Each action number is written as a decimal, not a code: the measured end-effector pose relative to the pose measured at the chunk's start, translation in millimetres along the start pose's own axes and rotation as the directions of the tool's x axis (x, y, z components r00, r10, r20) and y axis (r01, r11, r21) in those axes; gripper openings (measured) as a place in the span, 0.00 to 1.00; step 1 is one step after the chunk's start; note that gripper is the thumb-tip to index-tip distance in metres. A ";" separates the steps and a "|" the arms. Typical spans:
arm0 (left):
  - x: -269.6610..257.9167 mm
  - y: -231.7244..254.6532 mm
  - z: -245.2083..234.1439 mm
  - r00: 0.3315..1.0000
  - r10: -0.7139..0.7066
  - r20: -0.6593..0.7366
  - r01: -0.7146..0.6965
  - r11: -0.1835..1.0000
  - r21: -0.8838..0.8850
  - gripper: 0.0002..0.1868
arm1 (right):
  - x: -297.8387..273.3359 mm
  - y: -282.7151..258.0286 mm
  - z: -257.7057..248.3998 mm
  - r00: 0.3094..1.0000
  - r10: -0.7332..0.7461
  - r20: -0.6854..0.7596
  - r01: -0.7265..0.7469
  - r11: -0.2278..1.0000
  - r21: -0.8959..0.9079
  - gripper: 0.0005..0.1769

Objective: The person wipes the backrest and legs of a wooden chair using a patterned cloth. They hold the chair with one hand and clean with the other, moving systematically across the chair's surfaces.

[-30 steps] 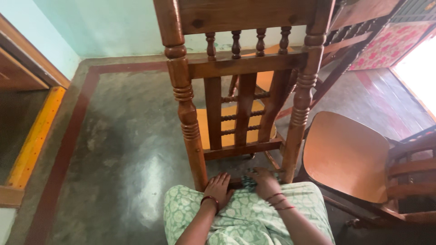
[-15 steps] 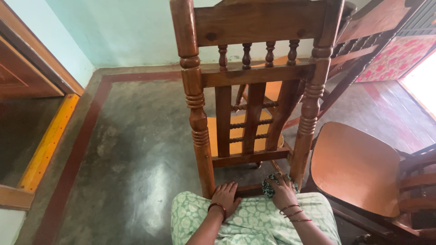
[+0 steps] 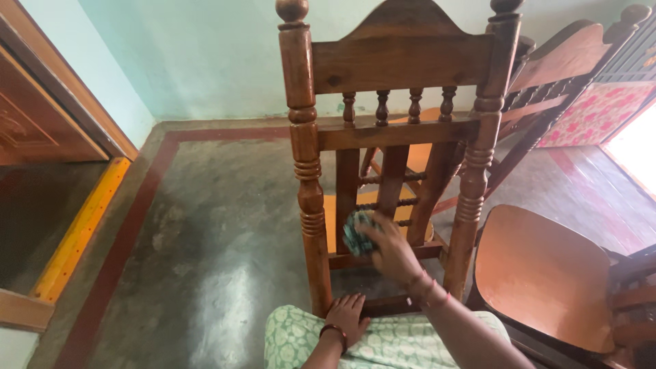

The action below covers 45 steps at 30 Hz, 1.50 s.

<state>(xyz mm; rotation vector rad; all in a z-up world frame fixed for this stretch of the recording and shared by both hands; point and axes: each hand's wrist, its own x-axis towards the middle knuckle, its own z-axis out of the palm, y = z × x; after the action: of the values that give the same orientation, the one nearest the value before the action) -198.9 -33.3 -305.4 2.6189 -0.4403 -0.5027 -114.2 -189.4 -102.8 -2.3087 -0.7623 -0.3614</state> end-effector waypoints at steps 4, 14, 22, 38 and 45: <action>-0.8 -10.7 13.5 0.985 0.081 -0.154 -0.094 0.992 -0.079 0.30 | 85.3 -67.8 -23.1 0.959 -0.197 -0.202 0.185 0.980 -0.076 0.38; -14.0 -7.7 6.2 0.666 -0.098 -0.739 -0.239 0.911 -0.336 0.15 | 65.3 -57.8 74.3 0.931 -0.334 -0.146 0.298 0.928 -0.222 0.44; -43.5 24.5 -91.2 0.176 0.020 -0.984 -0.234 0.972 -0.022 0.34 | 31.6 -64.8 56.9 0.990 -0.130 0.057 0.120 0.982 0.146 0.36; -28.1 33.4 -258.1 0.122 0.082 -0.989 -0.213 0.976 0.055 0.35 | 49.8 -26.0 -65.0 0.989 0.074 -0.130 -0.056 0.989 0.133 0.28; -14.7 40.2 -349.3 0.151 0.133 -0.980 -0.014 0.991 0.132 0.35 | 43.2 97.7 -118.5 0.646 0.137 -0.751 -0.513 0.806 -0.295 0.48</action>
<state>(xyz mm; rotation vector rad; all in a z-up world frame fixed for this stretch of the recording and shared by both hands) -76.7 61.6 10.6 2.2960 -0.0906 1.3591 -26.3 -310.0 -46.5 -2.3879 0.1969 -1.2946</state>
